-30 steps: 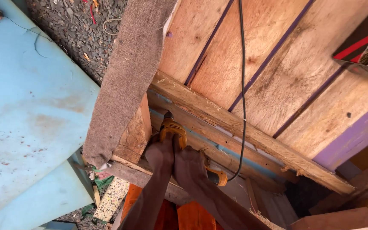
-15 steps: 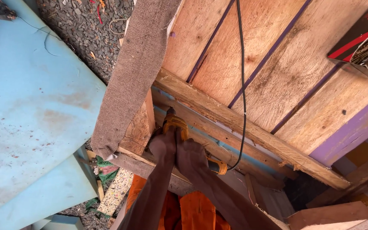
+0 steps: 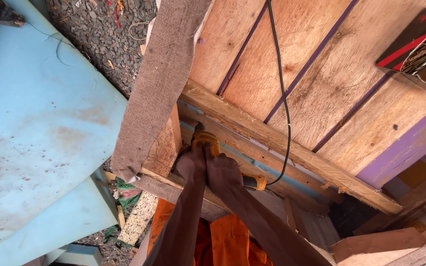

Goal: Using a power drill to drive screws into a wooden furniture frame to reinforce or repair it.

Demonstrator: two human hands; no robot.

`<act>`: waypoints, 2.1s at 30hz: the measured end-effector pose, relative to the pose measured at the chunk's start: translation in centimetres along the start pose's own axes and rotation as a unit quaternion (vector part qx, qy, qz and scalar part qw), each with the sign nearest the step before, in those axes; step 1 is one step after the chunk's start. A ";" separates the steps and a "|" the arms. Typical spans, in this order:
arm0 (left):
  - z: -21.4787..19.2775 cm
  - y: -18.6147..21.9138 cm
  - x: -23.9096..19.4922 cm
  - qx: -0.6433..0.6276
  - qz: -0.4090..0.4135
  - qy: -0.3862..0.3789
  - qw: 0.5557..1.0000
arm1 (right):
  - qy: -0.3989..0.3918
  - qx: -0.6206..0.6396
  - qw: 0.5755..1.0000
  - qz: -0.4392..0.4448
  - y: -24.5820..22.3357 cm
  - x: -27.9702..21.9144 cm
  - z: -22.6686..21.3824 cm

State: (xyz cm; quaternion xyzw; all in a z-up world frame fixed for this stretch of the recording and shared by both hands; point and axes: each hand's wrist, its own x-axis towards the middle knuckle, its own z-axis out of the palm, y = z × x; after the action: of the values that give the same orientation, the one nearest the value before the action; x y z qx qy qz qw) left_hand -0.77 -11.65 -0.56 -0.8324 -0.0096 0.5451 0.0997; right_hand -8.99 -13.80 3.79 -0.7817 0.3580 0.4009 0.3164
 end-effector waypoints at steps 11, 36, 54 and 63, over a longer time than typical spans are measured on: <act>4.6 -4.0 6.9 -0.026 0.000 -0.007 1.000 | 0.085 -0.028 0.996 0.003 -0.3 -0.4 -1.8; -0.4 -0.5 1.3 0.030 0.009 -0.038 0.999 | 0.015 -0.039 0.998 -0.053 -0.7 1.2 0.3; 6.8 -7.5 9.8 0.136 0.073 0.081 0.985 | -0.014 -0.079 0.993 -0.091 -1.1 0.6 -3.2; 3.1 -3.6 5.7 0.051 0.006 0.023 0.998 | -0.027 -0.081 0.991 -0.099 -0.9 1.7 -1.0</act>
State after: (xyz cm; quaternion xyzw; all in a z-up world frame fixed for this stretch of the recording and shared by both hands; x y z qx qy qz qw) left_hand -0.97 -6.91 -6.24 -0.8388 0.0253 0.5258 0.1390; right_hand -7.14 -14.54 3.03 -0.8252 0.2367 0.4162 0.2996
